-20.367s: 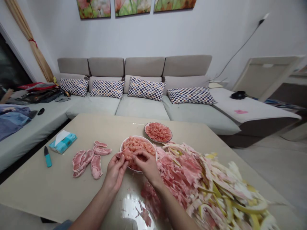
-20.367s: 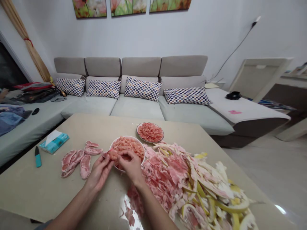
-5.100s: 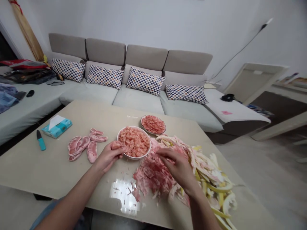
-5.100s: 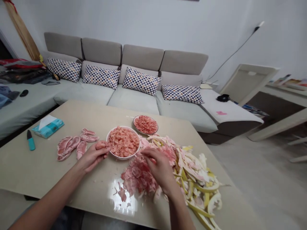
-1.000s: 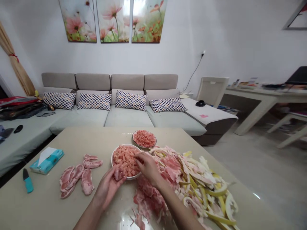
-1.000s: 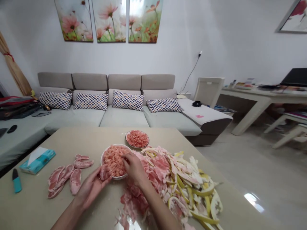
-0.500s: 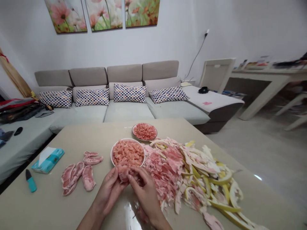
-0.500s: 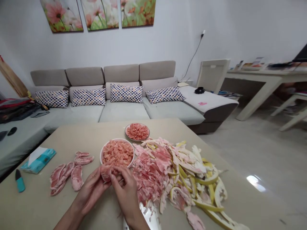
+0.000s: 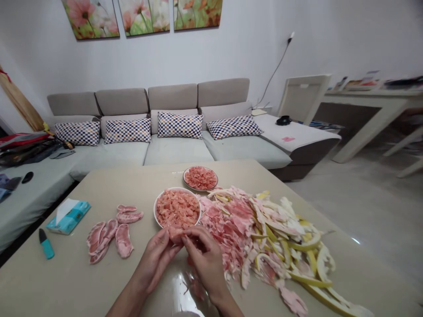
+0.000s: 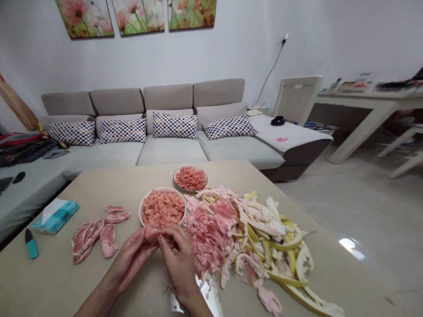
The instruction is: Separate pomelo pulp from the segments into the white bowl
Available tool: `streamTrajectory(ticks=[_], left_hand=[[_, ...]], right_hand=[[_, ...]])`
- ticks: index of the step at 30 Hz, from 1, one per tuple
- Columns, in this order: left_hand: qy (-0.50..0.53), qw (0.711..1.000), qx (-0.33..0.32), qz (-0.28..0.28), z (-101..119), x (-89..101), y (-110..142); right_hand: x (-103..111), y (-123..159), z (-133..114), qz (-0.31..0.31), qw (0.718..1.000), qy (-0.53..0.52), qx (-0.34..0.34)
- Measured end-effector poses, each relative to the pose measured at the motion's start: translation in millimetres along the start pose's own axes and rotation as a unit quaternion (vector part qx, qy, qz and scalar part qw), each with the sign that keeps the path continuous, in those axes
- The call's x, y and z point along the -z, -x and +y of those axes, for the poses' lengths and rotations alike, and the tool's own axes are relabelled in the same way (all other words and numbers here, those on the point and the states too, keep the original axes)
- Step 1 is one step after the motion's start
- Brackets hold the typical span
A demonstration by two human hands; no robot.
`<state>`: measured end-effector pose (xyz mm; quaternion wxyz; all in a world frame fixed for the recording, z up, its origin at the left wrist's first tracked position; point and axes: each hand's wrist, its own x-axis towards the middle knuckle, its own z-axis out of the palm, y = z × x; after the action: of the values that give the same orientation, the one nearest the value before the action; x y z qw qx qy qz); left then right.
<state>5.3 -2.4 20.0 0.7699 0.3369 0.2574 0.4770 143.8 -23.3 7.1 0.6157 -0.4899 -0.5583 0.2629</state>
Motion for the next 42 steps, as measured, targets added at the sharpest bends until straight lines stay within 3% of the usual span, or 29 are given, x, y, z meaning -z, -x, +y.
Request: streamTrajectory(ticks=[4, 9, 12, 17, 20, 25, 34, 42], left_hand=[[0.046, 0.998, 0.048, -0.001, -1.4, 4.5, -1.4], [-0.01, 0.995, 0.099, 0.017, 1.0, 8.5, 0.8], [-0.069, 0.994, 0.085, 0.03, 3.9, 9.1, 2.2], [-0.101, 0.991, 0.077, 0.051, 4.6, 10.8, 2.3], [-0.121, 0.989, 0.071, 0.056, 3.4, 10.1, 3.2], [-0.157, 0.984, 0.061, 0.057, 2.6, 7.7, 4.3], [-0.195, 0.979, 0.044, 0.043, -0.3, 12.8, 4.2], [-0.203, 0.977, 0.044, 0.041, -1.4, 11.9, 3.4]], right_hand=[[6.3, 0.0, 0.0, -0.021, 0.997, 0.009, 0.075], [11.6, 4.1, 6.4, -0.059, 0.989, 0.015, 0.131], [13.4, 8.6, 9.0, -0.067, 0.992, 0.006, 0.107], [17.1, 12.9, 6.0, -0.079, 0.996, -0.007, -0.041], [19.5, 12.3, 1.6, -0.103, 0.993, 0.014, -0.064], [22.9, 9.4, -2.8, -0.127, 0.99, 0.046, -0.028], [23.2, 11.2, 0.5, -0.099, 0.989, 0.093, 0.061], [25.8, 11.1, 0.8, -0.124, 0.975, 0.162, 0.084]])
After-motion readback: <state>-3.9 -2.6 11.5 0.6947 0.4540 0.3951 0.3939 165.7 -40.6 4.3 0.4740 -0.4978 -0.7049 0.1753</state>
